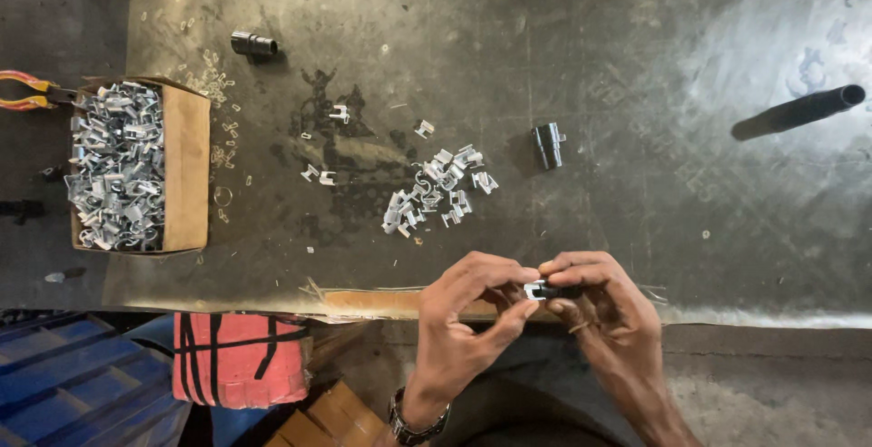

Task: The person sits at a workbench assembling black plastic pipe connectors, repeatedly picking a small metal clip and pressing it into the end of a connector by hand. Assembled connectors are pushed into a growing pile, and the person occasionally gathers loose connectors and clips closer to reach them.

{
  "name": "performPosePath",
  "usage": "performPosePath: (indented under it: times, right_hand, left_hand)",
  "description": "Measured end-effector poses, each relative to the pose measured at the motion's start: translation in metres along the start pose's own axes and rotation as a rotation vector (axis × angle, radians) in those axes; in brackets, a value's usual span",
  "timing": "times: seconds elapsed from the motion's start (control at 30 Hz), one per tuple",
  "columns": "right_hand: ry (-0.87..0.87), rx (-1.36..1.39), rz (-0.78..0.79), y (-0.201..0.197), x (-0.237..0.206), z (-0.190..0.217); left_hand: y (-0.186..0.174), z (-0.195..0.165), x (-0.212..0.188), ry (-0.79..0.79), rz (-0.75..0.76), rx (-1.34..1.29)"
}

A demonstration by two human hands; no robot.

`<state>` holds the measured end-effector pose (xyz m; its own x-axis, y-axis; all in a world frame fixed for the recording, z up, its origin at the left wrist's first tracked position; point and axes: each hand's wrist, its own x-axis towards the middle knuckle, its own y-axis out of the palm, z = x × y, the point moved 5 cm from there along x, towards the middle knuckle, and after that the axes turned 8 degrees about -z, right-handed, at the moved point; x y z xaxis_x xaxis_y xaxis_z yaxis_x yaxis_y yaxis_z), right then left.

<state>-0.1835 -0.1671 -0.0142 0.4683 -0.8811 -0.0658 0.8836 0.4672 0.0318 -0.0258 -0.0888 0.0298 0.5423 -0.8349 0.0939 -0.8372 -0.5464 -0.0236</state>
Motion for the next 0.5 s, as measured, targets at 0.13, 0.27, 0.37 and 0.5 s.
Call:
performPosePath:
  times: [0.13, 0.27, 0.37, 0.5]
  right_hand:
    - [-0.022, 0.070, -0.090, -0.006, -0.005, -0.001]
    - [0.015, 0.080, -0.109, -0.008, -0.006, -0.002]
    - [-0.058, -0.045, -0.108, -0.008, -0.007, 0.003]
    - [-0.154, -0.182, -0.128, -0.006, -0.010, 0.010]
  left_hand:
    - [-0.002, -0.004, -0.003, 0.049, -0.012, 0.096]
    - [-0.004, -0.008, -0.004, 0.079, -0.012, 0.105]
    - [-0.002, -0.012, -0.006, 0.119, 0.030, 0.147]
    - [-0.002, -0.016, -0.008, 0.130, 0.038, 0.198]
